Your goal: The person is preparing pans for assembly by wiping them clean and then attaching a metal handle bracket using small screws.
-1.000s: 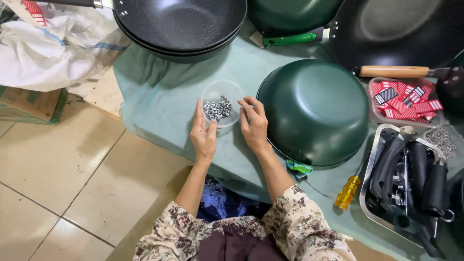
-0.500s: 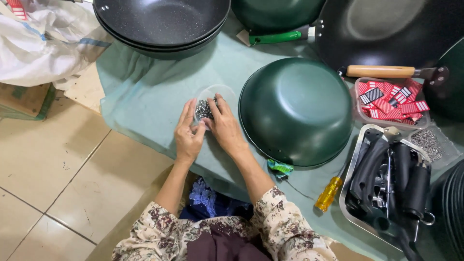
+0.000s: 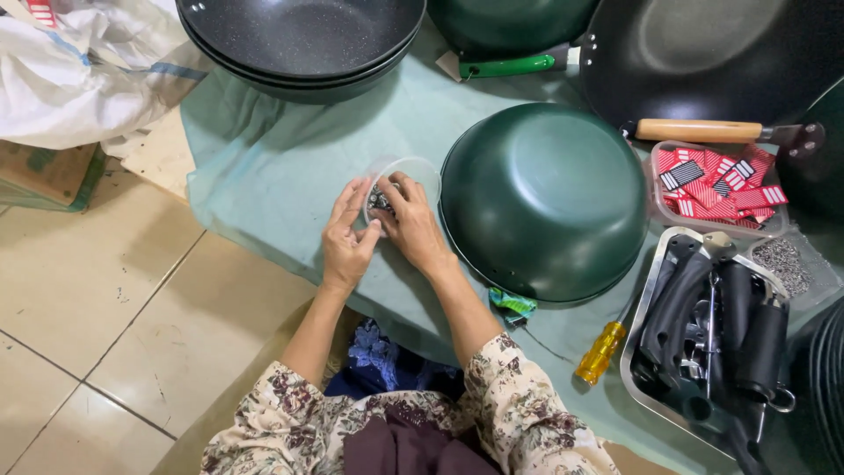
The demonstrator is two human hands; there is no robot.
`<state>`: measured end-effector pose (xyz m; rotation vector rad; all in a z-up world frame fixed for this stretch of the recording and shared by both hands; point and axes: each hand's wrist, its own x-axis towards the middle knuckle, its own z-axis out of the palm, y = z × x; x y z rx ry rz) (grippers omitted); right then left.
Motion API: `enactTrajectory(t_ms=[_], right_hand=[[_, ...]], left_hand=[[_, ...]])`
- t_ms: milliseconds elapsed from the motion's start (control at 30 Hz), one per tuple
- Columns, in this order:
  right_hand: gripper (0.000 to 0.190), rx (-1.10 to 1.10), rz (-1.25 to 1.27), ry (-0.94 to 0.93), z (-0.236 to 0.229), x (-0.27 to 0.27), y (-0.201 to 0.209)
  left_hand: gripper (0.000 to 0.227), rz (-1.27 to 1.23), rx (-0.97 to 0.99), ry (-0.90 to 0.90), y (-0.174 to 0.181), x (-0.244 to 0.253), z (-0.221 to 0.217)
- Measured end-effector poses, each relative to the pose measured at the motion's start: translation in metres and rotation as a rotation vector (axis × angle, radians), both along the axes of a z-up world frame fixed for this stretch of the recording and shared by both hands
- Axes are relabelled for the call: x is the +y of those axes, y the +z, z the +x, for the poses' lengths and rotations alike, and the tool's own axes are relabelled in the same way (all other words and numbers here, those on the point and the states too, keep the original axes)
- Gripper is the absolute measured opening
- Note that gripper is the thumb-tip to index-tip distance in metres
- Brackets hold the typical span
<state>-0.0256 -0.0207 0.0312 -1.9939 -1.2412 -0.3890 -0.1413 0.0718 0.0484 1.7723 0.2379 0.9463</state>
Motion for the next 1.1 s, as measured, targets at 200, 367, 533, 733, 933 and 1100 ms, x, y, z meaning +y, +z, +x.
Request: enactTrajectory(t_ms=[200, 367, 533, 733, 933, 1100], right_hand=[[0.029, -0.064, -0.035, 0.101, -0.003, -0.001, 0.011], [0.026, -0.057, -0.032, 0.093, 0.004, 0.002, -0.005], [0.024, -0.012, 0.042, 0.095, 0.004, -0.002, -0.001], [0.019, 0.534, 0.243, 0.008, 0.003, -0.011, 0.028], [0.033, 1.351, 0.669, 0.199, 0.003, -0.010, 0.037], [0.036, 1.626, 0.830, 0.282, 0.007, -0.013, 0.039]], left_hand=[[0.063, 0.073, -0.035, 0.018, -0.003, 0.006, -0.005], [0.061, 0.084, -0.056, 0.003, -0.003, 0.004, -0.003], [0.059, 0.090, -0.073, -0.009, -0.008, 0.005, -0.002], [0.064, -0.199, -0.018, -0.171, 0.012, -0.002, -0.007], [0.060, -0.040, -0.039, -0.069, 0.018, -0.004, -0.006], [0.062, -0.166, -0.117, -0.140, 0.014, -0.004, -0.004]])
